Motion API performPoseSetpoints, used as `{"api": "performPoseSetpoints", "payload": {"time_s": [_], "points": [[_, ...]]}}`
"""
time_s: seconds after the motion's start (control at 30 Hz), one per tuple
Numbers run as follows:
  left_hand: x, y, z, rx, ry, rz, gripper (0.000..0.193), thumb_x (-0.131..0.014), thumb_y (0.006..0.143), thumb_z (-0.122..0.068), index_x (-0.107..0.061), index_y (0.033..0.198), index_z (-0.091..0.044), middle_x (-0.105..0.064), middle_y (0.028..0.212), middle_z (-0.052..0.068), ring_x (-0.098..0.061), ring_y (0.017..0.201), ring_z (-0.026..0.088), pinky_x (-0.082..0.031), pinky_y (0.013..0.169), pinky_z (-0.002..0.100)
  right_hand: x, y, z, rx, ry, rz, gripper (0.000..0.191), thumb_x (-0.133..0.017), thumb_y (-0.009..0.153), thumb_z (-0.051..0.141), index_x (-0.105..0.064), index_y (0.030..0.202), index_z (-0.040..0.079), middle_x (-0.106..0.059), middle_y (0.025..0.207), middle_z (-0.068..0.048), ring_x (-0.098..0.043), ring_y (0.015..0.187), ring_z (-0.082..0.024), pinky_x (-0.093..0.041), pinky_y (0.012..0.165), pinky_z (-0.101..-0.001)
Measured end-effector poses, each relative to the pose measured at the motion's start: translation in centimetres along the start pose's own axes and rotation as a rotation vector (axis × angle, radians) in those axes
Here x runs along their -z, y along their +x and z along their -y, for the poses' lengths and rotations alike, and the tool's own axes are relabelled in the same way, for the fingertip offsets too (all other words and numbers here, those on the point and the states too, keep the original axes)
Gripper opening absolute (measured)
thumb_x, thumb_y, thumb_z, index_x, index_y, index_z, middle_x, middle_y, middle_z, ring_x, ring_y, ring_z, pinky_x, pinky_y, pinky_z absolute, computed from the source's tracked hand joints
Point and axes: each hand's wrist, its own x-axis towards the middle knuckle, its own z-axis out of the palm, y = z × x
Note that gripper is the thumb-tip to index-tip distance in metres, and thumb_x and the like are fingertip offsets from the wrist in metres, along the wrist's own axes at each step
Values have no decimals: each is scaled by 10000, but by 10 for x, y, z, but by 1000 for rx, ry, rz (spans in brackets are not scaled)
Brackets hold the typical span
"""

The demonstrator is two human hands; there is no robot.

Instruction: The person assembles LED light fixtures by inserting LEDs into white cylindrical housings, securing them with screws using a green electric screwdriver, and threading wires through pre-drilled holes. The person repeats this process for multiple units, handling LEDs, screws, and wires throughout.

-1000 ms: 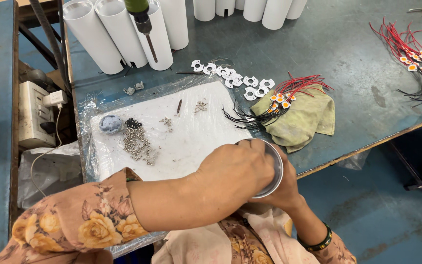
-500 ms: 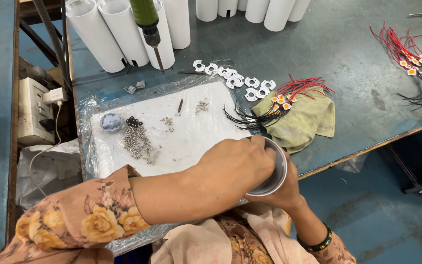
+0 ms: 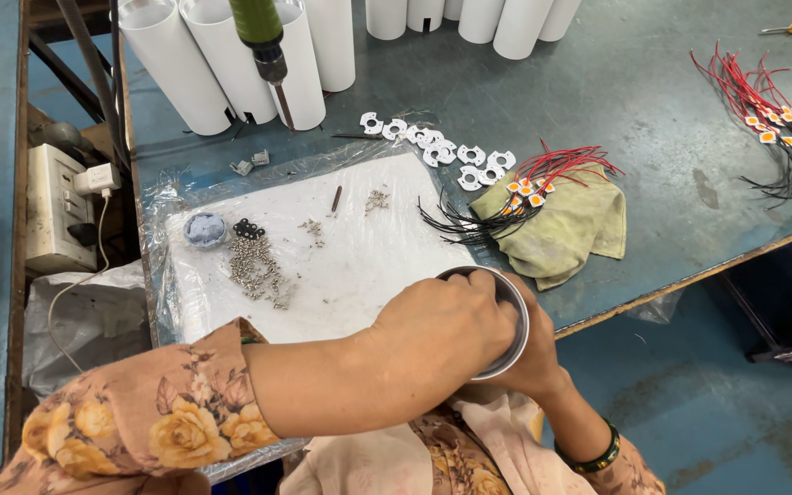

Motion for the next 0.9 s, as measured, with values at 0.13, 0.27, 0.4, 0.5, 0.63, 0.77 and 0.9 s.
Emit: {"api": "performPoseSetpoints", "payload": {"time_s": [0.13, 0.27, 0.4, 0.5, 0.63, 0.77, 0.9], "points": [[-7, -1, 3, 14, 19, -1, 317, -748, 685, -74, -692, 968, 57, -681, 956, 197, -715, 823, 306, -598, 623, 376, -3, 3, 3, 8, 20, 3, 1135, -1026, 495, 354, -440, 1414, 37, -637, 1316, -150, -678, 1179, -295, -547, 1012, -409], [-10, -5, 5, 13, 13, -3, 328, -749, 661, -71, -697, 956, 63, -684, 958, 202, -719, 823, 306, -600, 621, 376, -2, 6, 10, -2, 32, 27, 1140, -1024, 493, 349, -440, 1418, 30, -634, 1310, -161, -677, 1167, -293, -553, 992, -406], [-10, -6, 7, 14, 18, 30, 298, -753, 643, -64, -708, 915, 48, -686, 955, 204, -723, 814, 304, -601, 617, 379, -2, 8, 13, -13, 42, 20, 1125, -1022, 502, 343, -450, 1417, 27, -636, 1315, -160, -679, 1169, -283, -551, 1001, -405], [-9, -5, 6, 13, -8, 0, 290, -760, 642, -72, -712, 901, 48, -691, 927, 201, -727, 783, 308, -601, 606, 380, -5, 8, 12, 28, 7, 4, 1105, -1016, 508, 334, -454, 1407, 21, -623, 1330, -169, -673, 1179, -291, -546, 1009, -404], [-7, -6, 7, -11, -17, 32, 274, -767, 657, -95, -708, 885, 46, -692, 902, 204, -728, 776, 303, -598, 592, 383, -9, 3, 8, -3, 36, 10, 1101, -1018, 515, 335, -456, 1402, 6, -631, 1325, -158, -676, 1176, -284, -544, 1016, -398], [0, -7, 8, 8, -76, 79, 288, -782, 679, -143, -697, 877, 47, -692, 890, 201, -722, 777, 305, -593, 596, 388, -15, -3, 1, 5, 44, 15, 1122, -1012, 503, 349, -446, 1406, -2, -629, 1317, -161, -668, 1175, -283, -531, 1015, -394], [17, -35, 15, -9, -164, 24, 266, -764, 791, -185, -683, 916, 35, -689, 954, 178, -717, 787, 288, -580, 589, 375, -15, -6, -8, 14, 147, 34, 1102, -1000, 545, 329, -442, 1430, -15, -623, 1365, -166, -658, 1221, -277, -509, 1074, -404]]}}
